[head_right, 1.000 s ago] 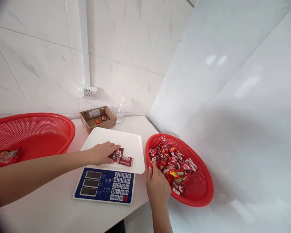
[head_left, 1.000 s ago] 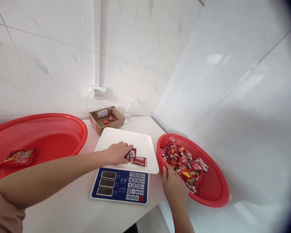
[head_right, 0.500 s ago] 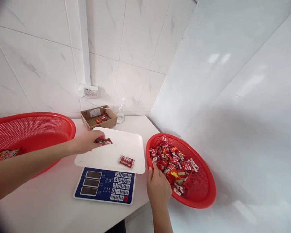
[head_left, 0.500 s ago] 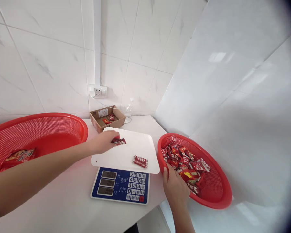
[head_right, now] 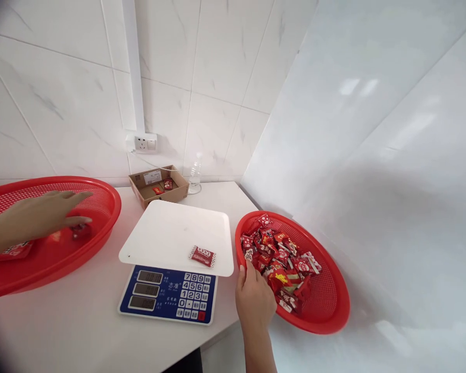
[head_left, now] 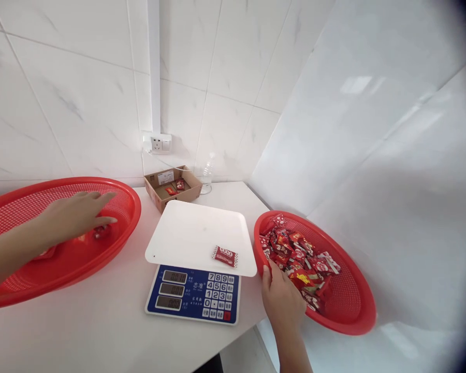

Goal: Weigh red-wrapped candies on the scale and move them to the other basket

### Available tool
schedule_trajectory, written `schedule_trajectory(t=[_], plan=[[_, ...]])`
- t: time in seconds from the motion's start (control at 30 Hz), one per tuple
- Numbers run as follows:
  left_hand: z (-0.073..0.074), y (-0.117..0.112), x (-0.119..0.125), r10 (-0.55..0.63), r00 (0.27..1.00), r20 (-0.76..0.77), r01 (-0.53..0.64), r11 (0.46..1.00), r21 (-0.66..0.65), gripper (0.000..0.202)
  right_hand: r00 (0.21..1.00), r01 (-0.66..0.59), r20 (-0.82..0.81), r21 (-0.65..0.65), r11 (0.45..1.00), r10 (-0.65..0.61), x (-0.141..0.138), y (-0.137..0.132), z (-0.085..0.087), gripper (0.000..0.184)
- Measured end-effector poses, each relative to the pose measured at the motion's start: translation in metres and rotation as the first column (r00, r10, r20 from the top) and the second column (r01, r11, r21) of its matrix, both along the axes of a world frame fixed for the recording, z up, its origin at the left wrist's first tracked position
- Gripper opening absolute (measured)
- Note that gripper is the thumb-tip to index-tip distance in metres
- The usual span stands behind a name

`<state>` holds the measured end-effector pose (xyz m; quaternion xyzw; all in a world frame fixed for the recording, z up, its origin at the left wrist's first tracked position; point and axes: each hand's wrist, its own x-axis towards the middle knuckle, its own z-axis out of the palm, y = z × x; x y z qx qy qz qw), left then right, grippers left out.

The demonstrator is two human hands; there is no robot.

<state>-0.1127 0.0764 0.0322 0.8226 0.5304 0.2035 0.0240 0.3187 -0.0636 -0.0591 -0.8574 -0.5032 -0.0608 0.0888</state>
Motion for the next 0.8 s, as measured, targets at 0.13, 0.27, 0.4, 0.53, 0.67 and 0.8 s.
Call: schedule_trajectory(t=[0.13, 0.27, 0.4, 0.53, 0.67, 0.8], plan=[[-0.008, -0.008, 0.078, -0.147, 0.984, -0.097, 0.139, 0.987, -0.083, 0.042, 1.000, -0.002, -0.010, 0.010, 1.000, 0.002, -0.001, 0.000, 0.001, 0.047], [-0.015, -0.025, 0.172, -0.466, 0.878, -0.109, 0.439, 0.875, -0.207, 0.042, 1.000, 0.022, -0.016, 0.018, 1.000, -0.021, -0.003, 0.001, 0.002, 0.047], [-0.032, -0.032, 0.230, -0.605, 0.786, -0.128, 0.554, 0.780, -0.291, 0.038, 1.000, -0.003, -0.004, 0.018, 1.000, 0.003, -0.002, 0.001, 0.001, 0.048], [-0.044, -0.031, 0.237, -0.612, 0.776, -0.156, 0.546, 0.774, -0.320, 0.026, 1.000, -0.025, 0.007, 0.042, 0.999, 0.025, 0.004, 0.000, -0.005, 0.051], [-0.031, -0.034, 0.198, -0.502, 0.852, -0.147, 0.461, 0.853, -0.243, 0.035, 0.999, -0.039, 0.021, 0.083, 0.996, 0.037, 0.010, 0.001, -0.014, 0.054], [-0.001, -0.040, 0.126, -0.235, 0.966, -0.106, 0.221, 0.966, -0.133, 0.036, 0.999, -0.050, 0.005, 0.097, 0.994, 0.050, 0.011, 0.000, -0.015, 0.055]])
